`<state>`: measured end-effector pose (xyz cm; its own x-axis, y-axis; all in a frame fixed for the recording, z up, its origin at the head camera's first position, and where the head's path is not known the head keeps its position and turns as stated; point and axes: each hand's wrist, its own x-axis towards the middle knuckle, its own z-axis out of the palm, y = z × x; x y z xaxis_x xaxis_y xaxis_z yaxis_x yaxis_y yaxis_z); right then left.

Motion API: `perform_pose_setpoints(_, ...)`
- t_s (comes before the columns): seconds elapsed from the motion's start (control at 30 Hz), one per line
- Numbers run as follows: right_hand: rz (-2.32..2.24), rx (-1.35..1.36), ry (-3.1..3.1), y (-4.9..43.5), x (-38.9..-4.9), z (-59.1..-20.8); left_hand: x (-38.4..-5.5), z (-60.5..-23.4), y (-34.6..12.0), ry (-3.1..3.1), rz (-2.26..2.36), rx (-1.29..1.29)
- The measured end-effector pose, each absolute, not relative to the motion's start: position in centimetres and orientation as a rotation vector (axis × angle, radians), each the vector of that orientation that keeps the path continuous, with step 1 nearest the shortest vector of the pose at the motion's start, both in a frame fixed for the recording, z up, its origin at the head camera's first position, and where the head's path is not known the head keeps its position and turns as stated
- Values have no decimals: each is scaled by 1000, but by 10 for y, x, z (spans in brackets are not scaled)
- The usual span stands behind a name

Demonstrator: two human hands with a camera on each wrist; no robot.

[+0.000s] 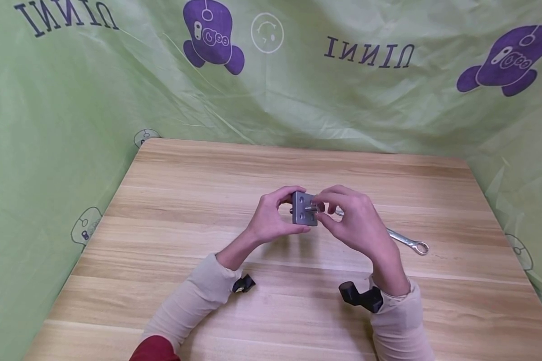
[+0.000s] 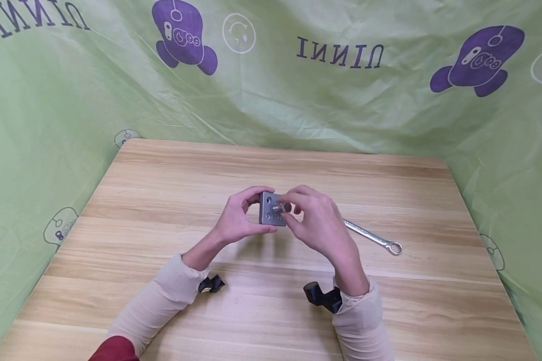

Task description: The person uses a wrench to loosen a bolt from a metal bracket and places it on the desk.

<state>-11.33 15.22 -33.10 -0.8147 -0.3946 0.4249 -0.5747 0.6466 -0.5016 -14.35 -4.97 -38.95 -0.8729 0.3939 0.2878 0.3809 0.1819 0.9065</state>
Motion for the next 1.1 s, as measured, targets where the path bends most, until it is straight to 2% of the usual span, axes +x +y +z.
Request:
perform_pose_setpoints(0.3, 964, 432, -2811, 151, -114, -325, -144, -390, -50, 2397, 1844, 794)
perform_pose_setpoints(0.43, 987, 367, -2861, 151, -115, -324, -144, -391, -50, 2399, 1844, 796)
perform_pose_setpoints(1.1, 964, 715, -2591, 152, -113, -329, -143, -389, -50, 2396, 1845, 792)
